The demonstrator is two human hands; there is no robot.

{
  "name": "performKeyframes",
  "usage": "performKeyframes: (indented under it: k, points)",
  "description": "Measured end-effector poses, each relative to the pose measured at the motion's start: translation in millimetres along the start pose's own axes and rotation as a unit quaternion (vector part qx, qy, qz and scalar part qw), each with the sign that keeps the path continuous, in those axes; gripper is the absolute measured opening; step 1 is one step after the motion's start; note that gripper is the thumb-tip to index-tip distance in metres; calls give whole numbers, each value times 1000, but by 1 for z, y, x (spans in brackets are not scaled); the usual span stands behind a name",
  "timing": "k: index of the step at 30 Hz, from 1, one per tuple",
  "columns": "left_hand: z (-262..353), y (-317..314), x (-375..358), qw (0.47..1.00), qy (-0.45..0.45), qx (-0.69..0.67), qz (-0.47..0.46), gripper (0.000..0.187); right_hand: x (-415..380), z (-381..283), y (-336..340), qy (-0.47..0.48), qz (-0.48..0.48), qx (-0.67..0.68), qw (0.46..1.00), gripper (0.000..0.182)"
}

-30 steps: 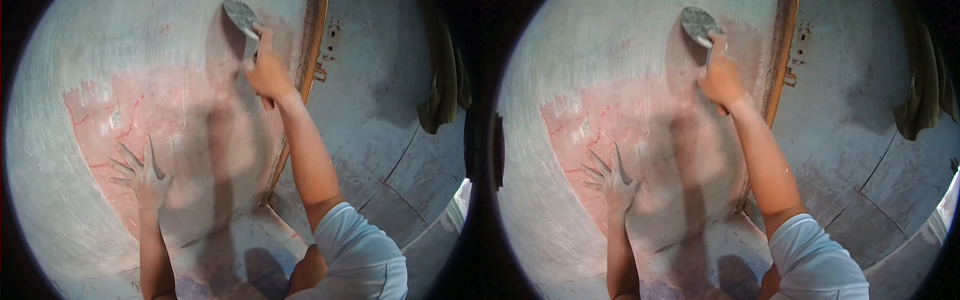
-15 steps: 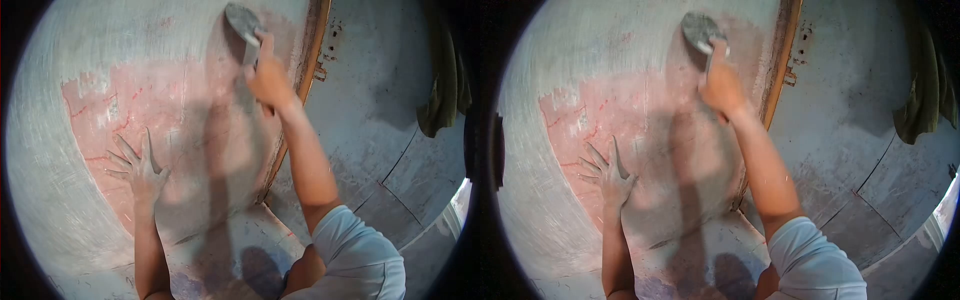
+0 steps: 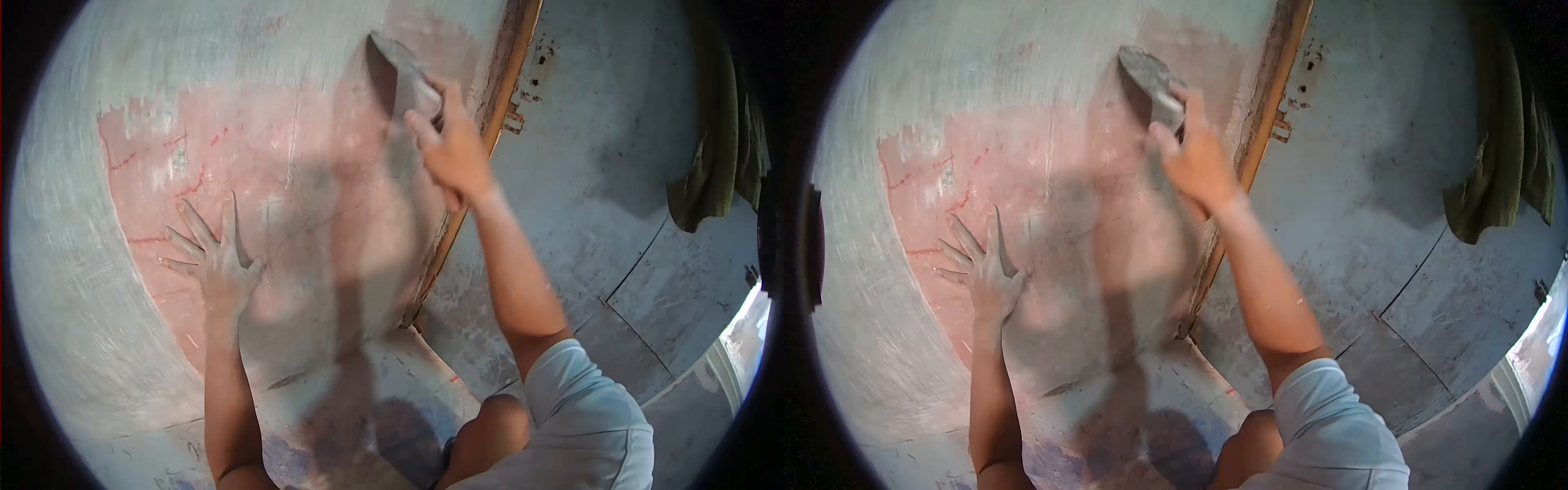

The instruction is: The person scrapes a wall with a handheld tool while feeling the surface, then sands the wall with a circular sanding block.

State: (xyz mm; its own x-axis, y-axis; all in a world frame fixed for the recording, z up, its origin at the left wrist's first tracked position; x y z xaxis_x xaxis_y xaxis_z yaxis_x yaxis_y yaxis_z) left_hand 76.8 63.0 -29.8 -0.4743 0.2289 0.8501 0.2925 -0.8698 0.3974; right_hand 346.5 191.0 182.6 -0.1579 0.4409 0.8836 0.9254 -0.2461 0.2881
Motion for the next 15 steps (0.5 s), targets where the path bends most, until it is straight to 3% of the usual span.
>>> performKeyframes:
  k: [4, 7, 8, 13, 15]
  points:
    - [-2, 0, -1, 1000, -7, 9, -3, 128, -23, 37, -44, 192, 163, -2, 968, 50]
    - [-5, -2, -1, 1000, -13, 13, -16, 127, -16, 24, -45, 119, 193, -20, 974, 48]
    - [-3, 0, -1, 1000, -13, 7, -17, 126, -9, 22, -45, 148, 202, -45, 967, 53]
    - [-9, -10, -4, 999, -34, -15, 18, 123, 3, 6, -42, 107, 186, -128, 968, 63]
    - [-9, -8, -4, 999, -34, -11, 13, 121, 9, 10, -45, 267, 246, -215, 907, 66]
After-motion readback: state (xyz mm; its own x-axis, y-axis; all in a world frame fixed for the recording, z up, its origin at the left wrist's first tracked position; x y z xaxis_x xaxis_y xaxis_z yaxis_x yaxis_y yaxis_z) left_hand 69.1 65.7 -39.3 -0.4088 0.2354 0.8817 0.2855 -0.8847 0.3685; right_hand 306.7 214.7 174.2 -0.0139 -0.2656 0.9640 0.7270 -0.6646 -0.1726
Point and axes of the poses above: each hand's wrist, its own x-axis towards the middle knuckle, its own y-axis out of the back of the hand, z = x × y, the point moved 1 cm from there along x, towards the middle knuckle, and after that the axes turned 13 degrees about z, right-handed, at the moved point
